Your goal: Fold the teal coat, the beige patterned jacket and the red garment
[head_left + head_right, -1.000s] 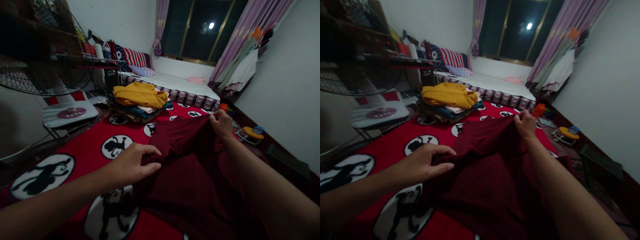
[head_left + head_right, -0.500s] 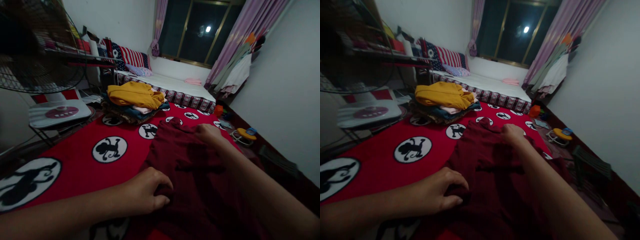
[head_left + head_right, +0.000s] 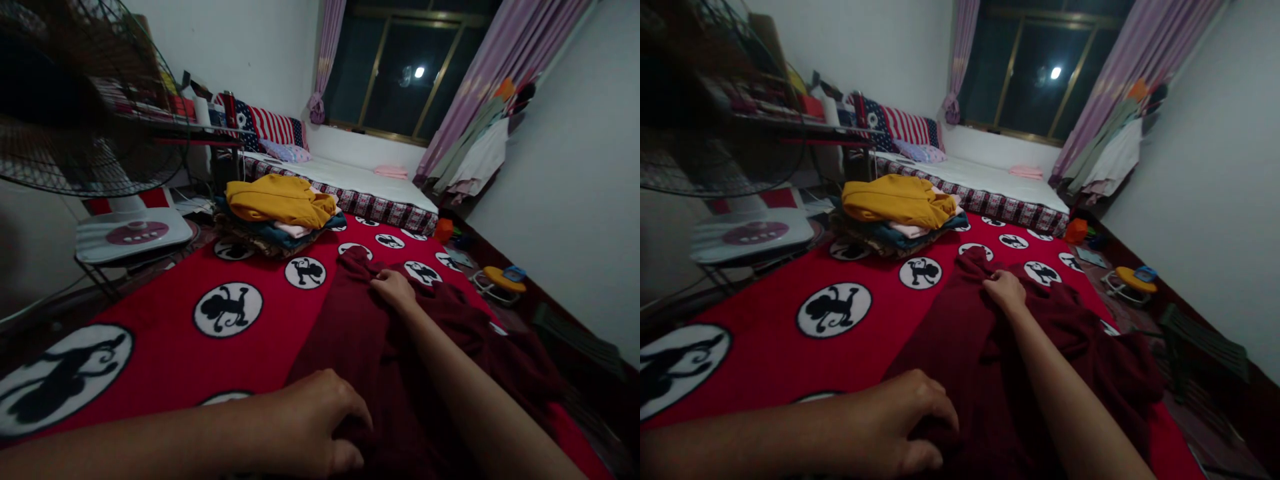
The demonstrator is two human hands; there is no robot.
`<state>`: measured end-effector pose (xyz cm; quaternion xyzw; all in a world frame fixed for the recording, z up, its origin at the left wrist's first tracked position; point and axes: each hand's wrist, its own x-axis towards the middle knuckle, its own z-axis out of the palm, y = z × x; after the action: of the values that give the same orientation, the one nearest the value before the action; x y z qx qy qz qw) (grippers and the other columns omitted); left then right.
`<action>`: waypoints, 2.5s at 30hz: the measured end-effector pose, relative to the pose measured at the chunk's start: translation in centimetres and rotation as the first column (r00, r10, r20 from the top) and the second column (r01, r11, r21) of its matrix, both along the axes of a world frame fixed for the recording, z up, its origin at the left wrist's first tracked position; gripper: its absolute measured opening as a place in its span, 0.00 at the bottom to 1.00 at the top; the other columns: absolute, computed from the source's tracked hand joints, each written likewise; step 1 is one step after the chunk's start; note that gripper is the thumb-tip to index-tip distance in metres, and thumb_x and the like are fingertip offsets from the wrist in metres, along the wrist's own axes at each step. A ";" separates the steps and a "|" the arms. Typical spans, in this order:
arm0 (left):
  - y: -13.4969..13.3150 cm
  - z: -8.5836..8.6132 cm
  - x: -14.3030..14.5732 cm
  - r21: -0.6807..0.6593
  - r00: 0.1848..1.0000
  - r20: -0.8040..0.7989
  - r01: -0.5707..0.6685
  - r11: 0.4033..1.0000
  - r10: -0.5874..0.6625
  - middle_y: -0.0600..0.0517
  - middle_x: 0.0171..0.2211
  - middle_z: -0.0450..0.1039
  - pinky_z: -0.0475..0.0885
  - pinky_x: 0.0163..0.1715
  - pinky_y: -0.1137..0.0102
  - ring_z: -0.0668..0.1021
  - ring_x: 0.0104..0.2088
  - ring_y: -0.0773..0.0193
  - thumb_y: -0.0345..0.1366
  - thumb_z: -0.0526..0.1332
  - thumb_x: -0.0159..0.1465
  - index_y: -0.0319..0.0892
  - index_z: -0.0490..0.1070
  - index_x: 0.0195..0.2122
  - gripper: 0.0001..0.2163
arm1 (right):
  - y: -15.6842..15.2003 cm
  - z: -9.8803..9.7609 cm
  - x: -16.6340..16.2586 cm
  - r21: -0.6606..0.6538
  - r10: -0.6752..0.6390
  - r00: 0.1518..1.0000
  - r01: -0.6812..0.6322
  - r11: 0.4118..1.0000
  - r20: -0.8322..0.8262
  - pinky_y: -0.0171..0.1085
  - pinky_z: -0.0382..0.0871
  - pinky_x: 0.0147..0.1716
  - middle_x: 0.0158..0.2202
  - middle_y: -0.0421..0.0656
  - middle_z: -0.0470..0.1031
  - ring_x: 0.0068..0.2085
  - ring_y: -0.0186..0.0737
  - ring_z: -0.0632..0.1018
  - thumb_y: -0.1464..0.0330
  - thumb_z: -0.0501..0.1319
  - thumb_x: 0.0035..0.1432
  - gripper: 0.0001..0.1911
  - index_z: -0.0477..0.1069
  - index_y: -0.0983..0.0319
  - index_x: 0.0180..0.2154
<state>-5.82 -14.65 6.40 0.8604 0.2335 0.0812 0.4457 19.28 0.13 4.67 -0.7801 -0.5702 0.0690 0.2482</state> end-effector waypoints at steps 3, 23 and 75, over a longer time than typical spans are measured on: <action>0.7 0.3 0.2 -0.066 0.993 -0.043 0.111 0.992 -0.114 0.47 0.37 0.80 0.70 0.29 0.72 0.80 0.34 0.58 0.46 0.67 0.55 0.43 0.78 0.44 0.18 | 0.1 0.9 0.1 -0.112 0.007 0.998 -0.001 0.994 0.060 0.36 0.65 0.32 0.31 0.43 0.78 0.35 0.43 0.78 0.64 0.59 0.48 0.08 0.75 0.58 0.29; 6.4 -3.7 4.9 0.582 0.974 0.119 -0.224 0.782 0.191 0.39 0.68 0.45 0.49 0.63 0.46 0.49 0.68 0.45 0.39 0.61 0.61 0.44 0.58 0.62 0.27 | 10.7 2.1 -4.7 0.305 0.081 0.994 -0.057 0.951 -0.068 0.34 0.66 0.36 0.38 0.46 0.79 0.37 0.40 0.77 0.63 0.51 0.59 0.18 0.76 0.65 0.39; 5.4 -3.2 -3.1 0.394 0.973 0.156 -0.217 0.893 0.168 0.50 0.43 0.76 0.69 0.45 0.70 0.76 0.44 0.60 0.26 0.57 0.55 0.43 0.76 0.45 0.18 | -20.9 -0.2 -3.2 0.028 0.558 0.828 -0.560 0.828 0.058 0.36 0.68 0.37 0.36 0.43 0.73 0.37 0.39 0.74 0.72 0.53 0.60 0.08 0.70 0.60 0.35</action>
<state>-8.87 -9.21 3.21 0.9006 0.2687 0.2226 0.2591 16.07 -20.79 4.48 -0.5749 -0.7805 0.1079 0.2205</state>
